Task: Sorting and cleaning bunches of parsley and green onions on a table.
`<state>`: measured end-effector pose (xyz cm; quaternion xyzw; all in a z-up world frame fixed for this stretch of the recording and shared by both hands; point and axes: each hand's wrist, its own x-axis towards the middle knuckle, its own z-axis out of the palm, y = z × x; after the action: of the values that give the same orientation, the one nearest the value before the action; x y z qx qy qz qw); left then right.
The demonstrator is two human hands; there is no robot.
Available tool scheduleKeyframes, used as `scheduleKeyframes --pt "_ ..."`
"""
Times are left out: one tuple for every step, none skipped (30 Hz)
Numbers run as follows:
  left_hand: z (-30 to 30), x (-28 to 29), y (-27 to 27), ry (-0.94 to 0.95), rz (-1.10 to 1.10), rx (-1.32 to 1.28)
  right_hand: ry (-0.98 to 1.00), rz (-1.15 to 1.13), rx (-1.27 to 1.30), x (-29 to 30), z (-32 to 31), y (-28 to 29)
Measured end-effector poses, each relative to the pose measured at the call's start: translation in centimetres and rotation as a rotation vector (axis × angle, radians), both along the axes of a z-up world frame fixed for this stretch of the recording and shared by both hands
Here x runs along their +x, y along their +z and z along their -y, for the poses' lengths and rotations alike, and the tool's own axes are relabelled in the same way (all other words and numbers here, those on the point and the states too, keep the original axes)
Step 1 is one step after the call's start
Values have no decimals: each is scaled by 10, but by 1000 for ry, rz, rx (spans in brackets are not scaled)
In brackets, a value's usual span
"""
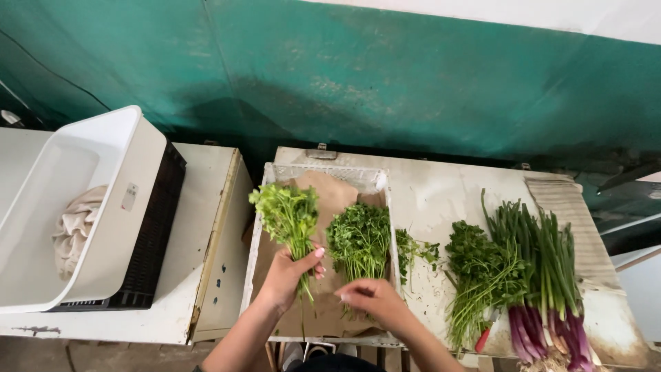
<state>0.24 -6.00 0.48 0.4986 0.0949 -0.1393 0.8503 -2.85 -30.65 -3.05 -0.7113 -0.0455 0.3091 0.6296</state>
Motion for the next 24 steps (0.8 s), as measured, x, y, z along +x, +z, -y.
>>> scheduleKeyframes --pt "2 -1 1 1 1 0 1 1 0 2 -9 17" --pt "5 -2 2 -30 37 11 -184 317 -144 3 -18 33" --pt "7 -4 3 -59 73 21 -368 634 -288 4 -26 50" --pt "7 -6 5 -56 73 20 -364 635 -288 7 -30 63" --pt "8 -7 8 -88 101 17 -274 820 -264 11 -34 76" --pt "8 -8 10 -120 130 15 -178 1003 -237 15 -38 90" --pt "7 -8 11 -121 130 15 -179 1003 -238 16 -33 75" --pt "6 -8 11 -129 124 28 -96 846 -336 18 -28 60" --pt "6 -8 11 -130 120 38 -7 690 -430 21 -23 46" --pt "3 -5 5 -124 122 36 -1 694 -431 24 -21 62" --pt "-1 -3 -3 -148 61 48 -15 624 -508 26 -20 78" --pt "-3 -1 -10 -170 -1 60 -28 553 -583 28 -18 94" --pt "-6 0 -21 -169 -4 58 -26 551 -585 35 -12 95" --pt "-9 0 -32 -205 -59 104 -10 703 -588 43 -5 97" --pt "-12 3 -42 -245 -109 153 0 860 -590 51 2 99" --pt "-14 0 -55 -247 -106 154 -3 863 -591 54 3 116" --pt "-16 0 -67 -233 -129 183 -6 930 -619 57 4 133" --pt "-18 0 -79 -219 -153 213 -9 998 -646 60 4 150" --pt "-20 -1 -81 -220 -151 211 -8 999 -649 62 7 155" --pt "-22 -2 -82 -204 -180 212 -40 923 -707 65 10 160" --pt "-24 -4 -84 -186 -212 213 -71 845 -762 68 12 165" --pt "-28 -3 -91 -185 -212 212 -69 845 -763 73 15 165" --pt "-32 -3 -99 -180 -202 207 -101 795 -789 77 18 166" --pt "-36 -3 -107 -175 -193 203 -134 744 -815 81 21 166"
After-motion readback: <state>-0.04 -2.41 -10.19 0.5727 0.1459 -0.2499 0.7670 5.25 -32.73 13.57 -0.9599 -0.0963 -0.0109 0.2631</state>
